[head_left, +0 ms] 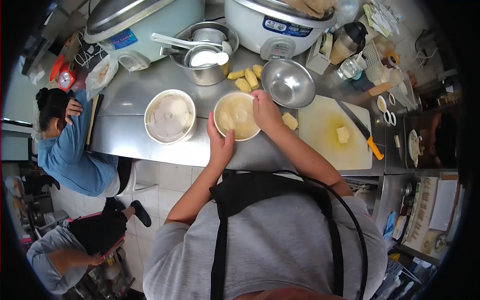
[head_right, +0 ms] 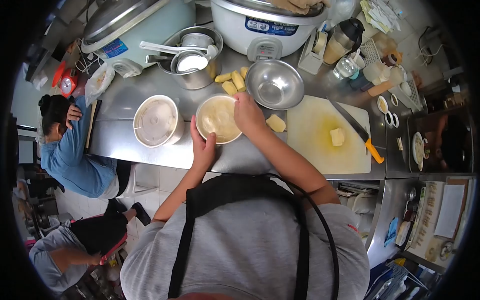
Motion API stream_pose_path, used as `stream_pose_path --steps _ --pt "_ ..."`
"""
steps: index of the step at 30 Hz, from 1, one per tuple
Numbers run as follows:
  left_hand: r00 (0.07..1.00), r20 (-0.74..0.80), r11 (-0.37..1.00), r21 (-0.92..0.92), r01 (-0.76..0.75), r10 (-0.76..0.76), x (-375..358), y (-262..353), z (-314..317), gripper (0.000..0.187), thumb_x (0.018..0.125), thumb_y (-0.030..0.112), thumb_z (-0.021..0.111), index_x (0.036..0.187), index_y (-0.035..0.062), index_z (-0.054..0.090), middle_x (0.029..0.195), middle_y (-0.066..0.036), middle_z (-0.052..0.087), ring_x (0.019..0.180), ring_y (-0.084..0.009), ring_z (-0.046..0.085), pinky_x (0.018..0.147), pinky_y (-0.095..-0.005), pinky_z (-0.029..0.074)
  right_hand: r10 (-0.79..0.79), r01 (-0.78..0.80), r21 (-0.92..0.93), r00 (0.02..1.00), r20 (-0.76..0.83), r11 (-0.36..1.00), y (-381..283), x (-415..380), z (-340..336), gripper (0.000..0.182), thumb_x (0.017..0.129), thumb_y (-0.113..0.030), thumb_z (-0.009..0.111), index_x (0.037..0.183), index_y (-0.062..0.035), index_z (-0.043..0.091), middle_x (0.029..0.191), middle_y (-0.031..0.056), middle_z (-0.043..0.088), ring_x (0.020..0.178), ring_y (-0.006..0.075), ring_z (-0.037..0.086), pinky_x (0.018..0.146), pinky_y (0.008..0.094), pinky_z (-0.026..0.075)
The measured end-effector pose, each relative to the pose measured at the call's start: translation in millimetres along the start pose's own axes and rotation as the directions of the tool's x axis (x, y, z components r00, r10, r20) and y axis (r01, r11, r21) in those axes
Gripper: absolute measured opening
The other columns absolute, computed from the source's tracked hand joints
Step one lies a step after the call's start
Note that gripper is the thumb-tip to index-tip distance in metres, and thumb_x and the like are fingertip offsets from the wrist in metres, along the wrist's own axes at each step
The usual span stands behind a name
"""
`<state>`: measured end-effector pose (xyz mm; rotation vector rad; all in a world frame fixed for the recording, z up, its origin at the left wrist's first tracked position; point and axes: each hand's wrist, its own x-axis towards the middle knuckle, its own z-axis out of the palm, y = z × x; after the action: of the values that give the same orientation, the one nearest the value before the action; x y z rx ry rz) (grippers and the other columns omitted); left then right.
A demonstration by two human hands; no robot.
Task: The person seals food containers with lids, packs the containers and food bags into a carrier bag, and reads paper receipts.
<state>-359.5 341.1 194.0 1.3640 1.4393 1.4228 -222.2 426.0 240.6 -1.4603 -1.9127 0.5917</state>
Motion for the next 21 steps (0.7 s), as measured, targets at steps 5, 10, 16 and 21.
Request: stream_pose_path --steps 5,10,16,21 --pt "0.999 -0.052 1.000 0.021 0.012 -0.011 39 10 -4 0.046 0.076 0.008 0.045 0.118 -0.0045 0.032 0.116 -0.023 0.039 0.107 -0.0293 0.040 0.090 -0.0328 0.030 -0.146 0.142 0.031 0.979 0.143 0.989 -2 27 4 0.020 0.080 -0.022 0.044 0.091 -0.0070 0.051 0.086 0.0167 0.055 0.081 0.0317 0.053 0.068 0.0394 0.041" --pt "0.991 -0.033 0.978 0.166 0.130 -0.126 69 28 -2 0.028 0.080 0.008 0.039 0.104 0.0008 0.051 0.093 -0.020 0.056 0.087 -0.0289 0.054 0.078 -0.0309 0.040 0.024 -0.019 -0.029 0.983 0.183 0.999 -2 28 8 0.018 0.081 -0.021 0.042 0.088 -0.0091 0.053 0.075 0.0168 0.057 0.071 0.0341 0.054 0.063 0.0415 0.042" --pt "0.976 0.014 0.953 0.219 0.211 -0.219 76 22 -2 0.026 0.081 0.009 0.038 0.101 0.0029 0.054 0.090 -0.021 0.056 0.086 -0.0320 0.054 0.074 -0.0331 0.042 0.093 -0.069 -0.109 0.967 0.237 0.992 -6 31 7 0.015 0.080 -0.016 0.039 0.084 -0.0077 0.051 0.074 0.0178 0.057 0.070 0.0344 0.054 0.062 0.0437 0.041" --pt "0.999 0.032 0.944 0.327 0.030 -0.043 68 29 -2 0.026 0.080 0.008 0.038 0.101 0.0031 0.054 0.091 -0.021 0.056 0.086 -0.0322 0.054 0.075 -0.0327 0.042 0.072 -0.030 -0.188 0.973 0.218 0.982 -8 27 -12 0.015 0.080 -0.017 0.039 0.081 -0.0070 0.050 0.078 0.0181 0.056 0.074 0.0327 0.055 0.063 0.0429 0.042"
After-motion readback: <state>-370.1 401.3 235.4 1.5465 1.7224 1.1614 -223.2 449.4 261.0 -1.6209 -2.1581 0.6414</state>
